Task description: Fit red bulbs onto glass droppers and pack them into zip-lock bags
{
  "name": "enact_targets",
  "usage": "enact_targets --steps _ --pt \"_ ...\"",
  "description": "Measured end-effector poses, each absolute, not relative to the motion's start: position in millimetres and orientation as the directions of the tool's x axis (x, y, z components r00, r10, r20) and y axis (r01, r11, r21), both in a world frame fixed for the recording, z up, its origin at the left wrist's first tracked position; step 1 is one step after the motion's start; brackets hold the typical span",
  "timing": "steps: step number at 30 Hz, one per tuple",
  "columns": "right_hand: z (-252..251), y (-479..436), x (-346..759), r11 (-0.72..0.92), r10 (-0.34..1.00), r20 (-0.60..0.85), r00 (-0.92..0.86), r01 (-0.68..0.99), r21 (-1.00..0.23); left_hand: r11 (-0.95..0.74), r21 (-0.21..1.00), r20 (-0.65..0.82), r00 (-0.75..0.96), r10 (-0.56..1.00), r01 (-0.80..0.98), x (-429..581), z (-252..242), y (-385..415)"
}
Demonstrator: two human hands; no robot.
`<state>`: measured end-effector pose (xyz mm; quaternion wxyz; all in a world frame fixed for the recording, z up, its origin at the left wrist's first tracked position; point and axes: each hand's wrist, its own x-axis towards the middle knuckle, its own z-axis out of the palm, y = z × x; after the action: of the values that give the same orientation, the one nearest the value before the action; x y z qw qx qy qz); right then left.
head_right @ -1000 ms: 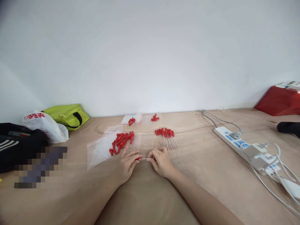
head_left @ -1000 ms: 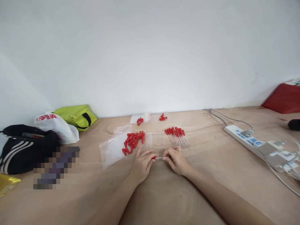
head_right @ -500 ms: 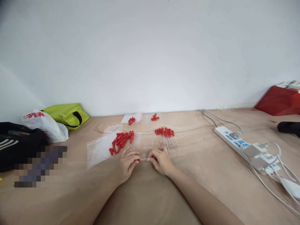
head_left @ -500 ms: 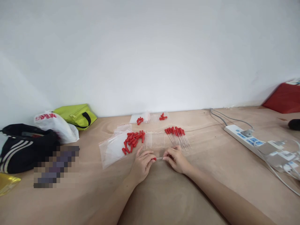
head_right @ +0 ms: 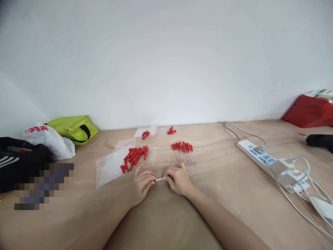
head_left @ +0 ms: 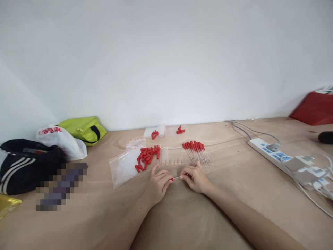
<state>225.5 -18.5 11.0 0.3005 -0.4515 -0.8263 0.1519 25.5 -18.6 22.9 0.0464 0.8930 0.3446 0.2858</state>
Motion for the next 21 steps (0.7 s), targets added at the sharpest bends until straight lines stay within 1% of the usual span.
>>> enact_targets --steps 7,15,21 --pt "12.5 -23.7 221.8 0.549 0.833 0.372 -0.409 0.696 -0.464 -0.743 0.281 0.453 0.598 0.661 0.608 25.4 23.3 -19.1" --pt "11.2 -27.3 214.6 0.541 0.837 0.367 -0.405 0.712 -0.448 -0.759 0.242 0.458 0.618 0.639 0.604 27.2 27.0 -20.8" --pt "10.7 -26.8 209.6 0.531 0.846 0.346 -0.406 0.703 -0.474 -0.777 0.237 0.457 0.639 0.619 0.584 28.4 27.7 -21.4"
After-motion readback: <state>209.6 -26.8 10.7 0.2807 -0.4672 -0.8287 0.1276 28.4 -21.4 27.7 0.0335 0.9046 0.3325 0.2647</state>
